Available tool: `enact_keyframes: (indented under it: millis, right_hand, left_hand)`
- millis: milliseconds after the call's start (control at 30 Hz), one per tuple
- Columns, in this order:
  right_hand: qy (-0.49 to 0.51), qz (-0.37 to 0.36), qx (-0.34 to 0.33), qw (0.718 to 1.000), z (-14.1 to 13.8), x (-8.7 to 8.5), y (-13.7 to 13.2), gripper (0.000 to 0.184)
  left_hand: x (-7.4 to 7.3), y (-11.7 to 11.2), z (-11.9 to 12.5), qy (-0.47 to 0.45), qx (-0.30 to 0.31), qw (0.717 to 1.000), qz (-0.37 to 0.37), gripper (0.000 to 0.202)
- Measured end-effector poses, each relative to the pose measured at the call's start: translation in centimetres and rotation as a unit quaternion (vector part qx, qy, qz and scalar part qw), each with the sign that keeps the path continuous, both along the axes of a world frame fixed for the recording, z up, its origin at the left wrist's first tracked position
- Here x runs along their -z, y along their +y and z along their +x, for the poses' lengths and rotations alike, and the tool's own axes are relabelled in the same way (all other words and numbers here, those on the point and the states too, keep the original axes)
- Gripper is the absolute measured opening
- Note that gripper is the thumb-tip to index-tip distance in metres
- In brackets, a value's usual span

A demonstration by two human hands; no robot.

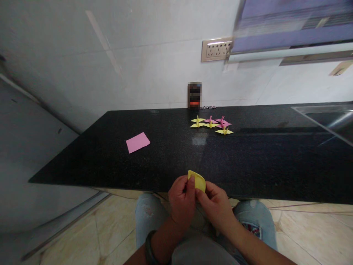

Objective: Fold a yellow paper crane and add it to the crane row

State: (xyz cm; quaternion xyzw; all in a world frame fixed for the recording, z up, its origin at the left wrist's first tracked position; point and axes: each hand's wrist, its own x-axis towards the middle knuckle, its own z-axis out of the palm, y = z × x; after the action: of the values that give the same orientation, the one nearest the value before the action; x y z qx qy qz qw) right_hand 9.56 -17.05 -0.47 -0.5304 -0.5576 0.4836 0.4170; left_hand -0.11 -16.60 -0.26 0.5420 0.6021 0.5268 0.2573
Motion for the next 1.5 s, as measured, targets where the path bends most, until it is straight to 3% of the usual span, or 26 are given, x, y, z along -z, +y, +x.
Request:
enact_keyframes:
  millis: [300, 467, 600, 900, 1500]
  right_hand:
    - [0.044, -0.003, 0.016, 0.999, -0.2, -0.4, 0.9, 0.018]
    - [-0.024, 0.024, 0.015, 0.999, 0.3, -0.6, 1.2, 0.016]
    - [-0.071, 0.051, 0.033, 0.996, 0.4, -0.6, 1.2, 0.014]
    - [-0.102, 0.064, 0.046, 0.992, 0.5, -0.4, 1.2, 0.022]
    - [-0.056, 0.047, 0.044, 0.996, 1.1, 0.0, 0.8, 0.022]
  left_hand:
    - [0.1, 0.0, 0.1, -0.054, 0.037, 0.997, -0.043, 0.025]
    - [-0.2, 0.0, -0.1, -0.127, 0.071, 0.987, -0.065, 0.025]
    - [-0.6, -0.2, -0.3, -0.084, 0.112, 0.987, -0.08, 0.025]
    - [0.0, -0.3, -0.2, -0.01, 0.05, 0.994, -0.099, 0.037]
    - [-0.4, -0.1, 0.1, 0.001, 0.031, 0.994, -0.106, 0.038]
